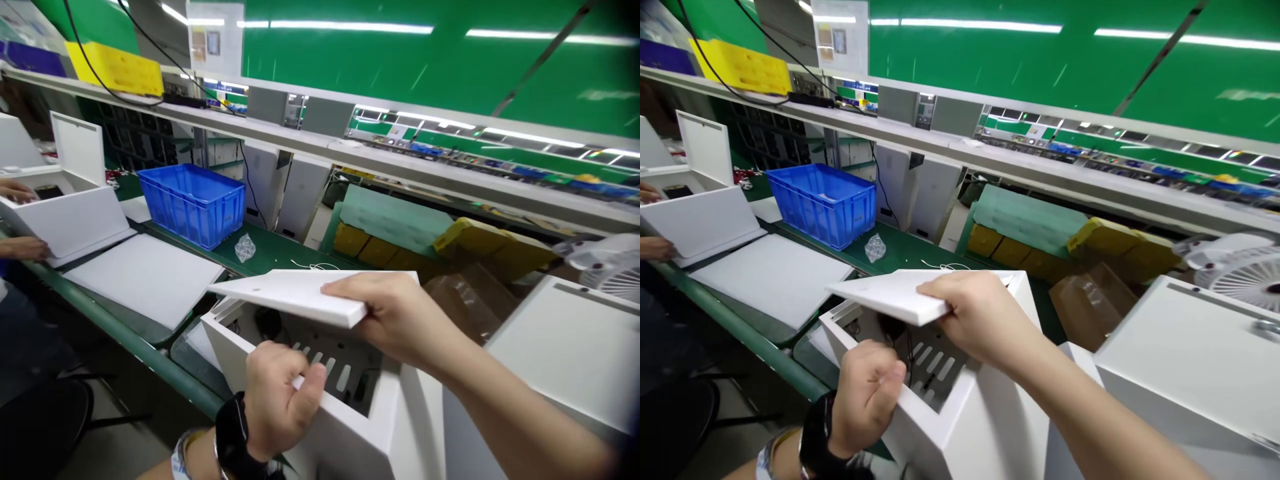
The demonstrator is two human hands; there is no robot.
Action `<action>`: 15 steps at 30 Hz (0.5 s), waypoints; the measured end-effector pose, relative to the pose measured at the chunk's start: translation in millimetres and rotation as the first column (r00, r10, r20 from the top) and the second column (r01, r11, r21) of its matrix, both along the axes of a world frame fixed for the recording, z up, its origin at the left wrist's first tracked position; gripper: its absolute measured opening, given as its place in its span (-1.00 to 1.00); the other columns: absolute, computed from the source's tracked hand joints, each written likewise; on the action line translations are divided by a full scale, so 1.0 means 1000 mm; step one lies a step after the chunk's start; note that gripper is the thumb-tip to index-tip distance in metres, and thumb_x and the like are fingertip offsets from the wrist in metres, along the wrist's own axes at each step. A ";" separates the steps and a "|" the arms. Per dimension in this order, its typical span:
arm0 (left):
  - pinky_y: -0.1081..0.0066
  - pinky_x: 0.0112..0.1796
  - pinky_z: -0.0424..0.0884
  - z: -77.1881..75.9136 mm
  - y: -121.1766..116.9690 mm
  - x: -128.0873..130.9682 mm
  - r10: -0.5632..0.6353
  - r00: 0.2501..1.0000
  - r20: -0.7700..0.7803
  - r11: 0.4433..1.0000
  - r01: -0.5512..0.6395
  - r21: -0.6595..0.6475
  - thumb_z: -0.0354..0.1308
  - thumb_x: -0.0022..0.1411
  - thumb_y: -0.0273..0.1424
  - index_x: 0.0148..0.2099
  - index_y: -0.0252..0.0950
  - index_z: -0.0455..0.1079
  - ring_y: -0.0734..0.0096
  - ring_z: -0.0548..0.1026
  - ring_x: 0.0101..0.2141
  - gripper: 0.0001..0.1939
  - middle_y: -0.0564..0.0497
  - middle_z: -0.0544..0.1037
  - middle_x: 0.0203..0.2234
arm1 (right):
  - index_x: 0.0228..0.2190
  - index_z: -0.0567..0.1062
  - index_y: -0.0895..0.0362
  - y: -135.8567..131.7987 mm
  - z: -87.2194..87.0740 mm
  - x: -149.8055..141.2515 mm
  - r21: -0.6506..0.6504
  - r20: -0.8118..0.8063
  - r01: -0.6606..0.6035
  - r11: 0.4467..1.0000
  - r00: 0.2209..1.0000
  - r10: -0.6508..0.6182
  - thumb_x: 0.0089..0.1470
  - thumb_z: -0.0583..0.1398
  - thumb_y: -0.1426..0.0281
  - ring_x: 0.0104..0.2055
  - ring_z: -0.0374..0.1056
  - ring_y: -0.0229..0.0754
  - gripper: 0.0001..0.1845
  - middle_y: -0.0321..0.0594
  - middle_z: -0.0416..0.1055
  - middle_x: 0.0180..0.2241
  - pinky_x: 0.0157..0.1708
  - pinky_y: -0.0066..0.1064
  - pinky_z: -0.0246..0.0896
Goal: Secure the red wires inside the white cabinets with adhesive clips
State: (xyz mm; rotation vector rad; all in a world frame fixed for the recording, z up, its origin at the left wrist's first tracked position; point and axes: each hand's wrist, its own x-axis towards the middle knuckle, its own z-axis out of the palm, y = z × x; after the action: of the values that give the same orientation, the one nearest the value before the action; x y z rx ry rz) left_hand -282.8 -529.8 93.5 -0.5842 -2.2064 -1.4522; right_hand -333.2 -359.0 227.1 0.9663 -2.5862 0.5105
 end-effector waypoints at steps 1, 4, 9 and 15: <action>0.29 -0.42 0.03 0.001 0.002 0.003 -0.032 0.999 0.003 0.999 0.032 0.001 -0.12 0.37 -0.13 -0.59 -0.27 0.13 0.43 0.28 -0.57 -0.49 0.05 0.28 -0.71 | -0.34 0.63 0.05 0.000 0.000 -0.004 -0.058 -0.042 0.054 0.997 0.998 -0.056 0.01 0.16 0.50 -0.35 0.49 -0.14 -0.75 -0.24 0.58 -0.39 -0.37 -0.40 0.35; 0.30 -0.45 0.05 -0.005 0.011 0.013 -0.056 0.998 -0.004 0.998 0.057 0.026 -0.23 0.29 0.19 -0.60 -0.27 0.15 0.46 0.26 -0.62 -0.30 0.06 0.29 -0.74 | -0.40 0.59 0.09 0.006 0.003 -0.025 -0.257 -0.179 0.215 0.942 0.947 -0.265 0.07 0.22 0.37 -0.48 0.35 -0.23 -0.88 -0.30 0.48 -0.52 -0.50 -0.47 0.20; 0.30 -0.49 0.04 -0.038 0.026 0.027 -0.167 0.986 -0.013 0.983 0.166 -0.073 -0.32 -0.05 0.46 -0.63 -0.26 0.11 0.43 0.24 -0.65 -0.16 0.05 0.27 -0.77 | -0.43 0.54 0.23 0.032 0.015 -0.056 -0.492 -0.228 0.460 0.740 0.752 -0.619 0.04 0.27 0.28 -0.50 0.16 -0.32 -0.77 -0.30 0.31 -0.57 -0.50 -0.44 0.05; 0.30 -0.28 0.21 -0.054 -0.004 0.008 -0.589 0.808 -0.018 0.707 0.504 -0.496 0.28 0.05 0.06 -0.31 -0.24 0.37 0.37 0.44 -0.41 -0.54 0.09 0.55 -0.46 | -0.38 0.58 0.31 0.072 0.022 -0.068 -0.542 -0.169 0.594 0.594 0.616 -0.770 0.02 0.28 0.24 -0.46 0.21 -0.28 -0.68 -0.20 0.37 -0.52 -0.45 -0.34 0.09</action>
State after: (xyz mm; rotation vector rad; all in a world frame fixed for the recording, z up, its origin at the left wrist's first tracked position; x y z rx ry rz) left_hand -274.8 -534.2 39.1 -1.5987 -2.3485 -1.0138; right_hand -400.8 -287.1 249.0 -0.1512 -2.0861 0.5549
